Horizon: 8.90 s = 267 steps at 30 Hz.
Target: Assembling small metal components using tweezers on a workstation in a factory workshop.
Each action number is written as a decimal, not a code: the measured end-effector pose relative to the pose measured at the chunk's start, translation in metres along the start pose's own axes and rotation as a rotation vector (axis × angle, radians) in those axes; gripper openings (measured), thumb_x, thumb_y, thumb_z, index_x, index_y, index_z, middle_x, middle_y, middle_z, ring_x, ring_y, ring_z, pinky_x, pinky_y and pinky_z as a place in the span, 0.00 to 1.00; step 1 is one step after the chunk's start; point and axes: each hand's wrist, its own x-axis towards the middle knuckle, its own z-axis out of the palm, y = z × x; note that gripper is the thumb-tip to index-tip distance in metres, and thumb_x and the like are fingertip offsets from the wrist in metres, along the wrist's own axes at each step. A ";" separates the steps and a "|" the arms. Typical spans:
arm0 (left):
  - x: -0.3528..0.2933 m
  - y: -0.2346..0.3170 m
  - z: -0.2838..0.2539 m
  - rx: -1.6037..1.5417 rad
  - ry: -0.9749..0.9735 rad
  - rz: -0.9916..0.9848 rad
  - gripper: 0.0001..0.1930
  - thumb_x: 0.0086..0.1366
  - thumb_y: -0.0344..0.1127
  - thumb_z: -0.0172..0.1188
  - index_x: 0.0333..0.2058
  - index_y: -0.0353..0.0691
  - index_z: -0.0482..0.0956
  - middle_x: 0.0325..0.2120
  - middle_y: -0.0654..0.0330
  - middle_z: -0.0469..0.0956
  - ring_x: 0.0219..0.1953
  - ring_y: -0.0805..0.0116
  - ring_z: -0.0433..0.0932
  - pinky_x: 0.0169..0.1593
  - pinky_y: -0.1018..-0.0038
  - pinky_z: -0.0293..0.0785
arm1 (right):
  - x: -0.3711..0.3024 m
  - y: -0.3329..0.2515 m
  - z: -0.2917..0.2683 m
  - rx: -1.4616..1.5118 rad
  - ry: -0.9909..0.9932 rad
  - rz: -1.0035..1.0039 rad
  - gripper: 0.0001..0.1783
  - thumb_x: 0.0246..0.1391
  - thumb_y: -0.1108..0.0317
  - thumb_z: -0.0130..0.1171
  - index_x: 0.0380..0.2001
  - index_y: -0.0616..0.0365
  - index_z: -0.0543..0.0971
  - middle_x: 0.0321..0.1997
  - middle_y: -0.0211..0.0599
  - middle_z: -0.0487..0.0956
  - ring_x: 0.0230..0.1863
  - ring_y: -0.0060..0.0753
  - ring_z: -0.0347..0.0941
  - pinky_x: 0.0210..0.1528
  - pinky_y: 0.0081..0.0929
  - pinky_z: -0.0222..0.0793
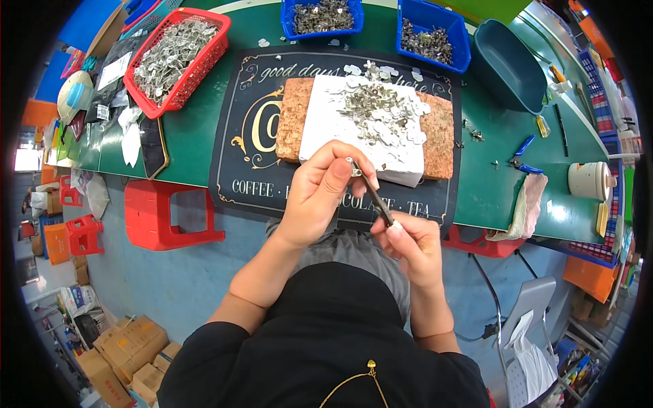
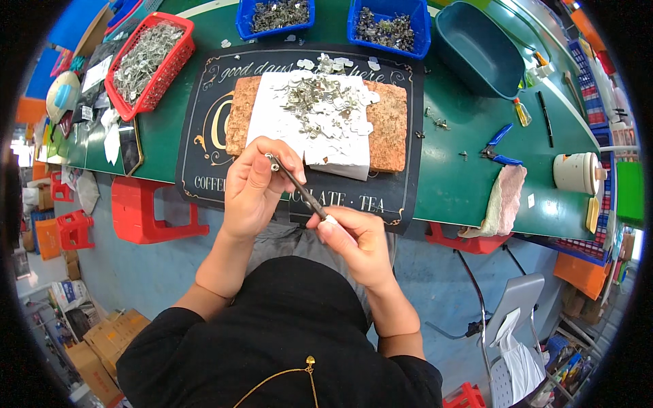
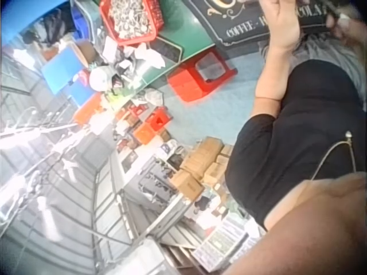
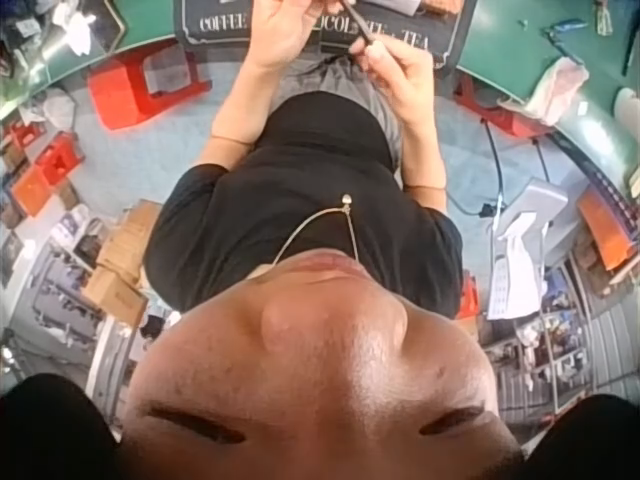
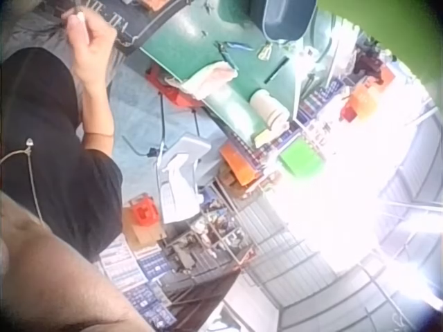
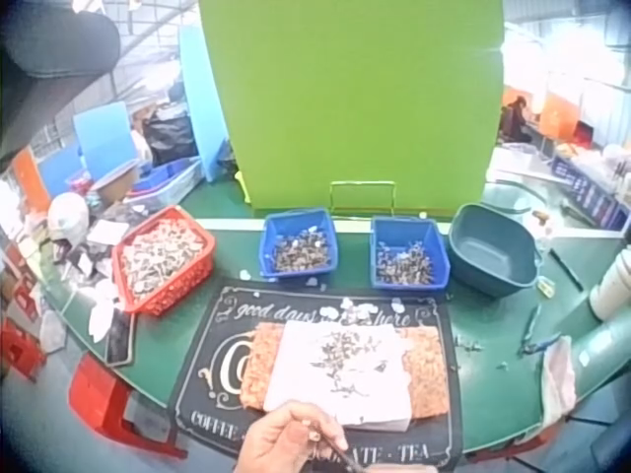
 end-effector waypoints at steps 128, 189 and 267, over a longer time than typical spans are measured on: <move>-0.029 0.003 0.042 1.185 -0.001 0.531 0.21 0.44 0.41 0.66 0.38 0.46 0.73 0.36 0.63 0.67 0.39 0.61 0.59 0.45 0.67 0.53 | 0.050 -0.049 0.011 -1.095 0.407 -0.546 0.38 0.34 0.77 0.55 0.56 0.60 0.61 0.42 0.42 0.73 0.35 0.46 0.67 0.35 0.38 0.66; 0.041 -0.003 -0.005 1.510 0.411 0.392 0.04 0.49 0.36 0.63 0.24 0.47 0.78 0.23 0.71 0.74 0.34 0.72 0.67 0.43 0.70 0.50 | 0.003 -0.010 -0.013 -0.627 0.435 -0.411 0.15 0.38 0.82 0.55 0.35 0.67 0.75 0.26 0.41 0.73 0.23 0.30 0.69 0.27 0.21 0.66; 0.032 0.007 -0.027 1.459 0.249 0.383 0.07 0.51 0.29 0.62 0.31 0.42 0.79 0.28 0.64 0.73 0.37 0.62 0.64 0.44 0.71 0.60 | 0.002 -0.013 -0.086 -0.845 0.673 0.035 0.13 0.51 0.65 0.58 0.31 0.66 0.75 0.18 0.28 0.69 0.19 0.17 0.60 0.22 0.19 0.56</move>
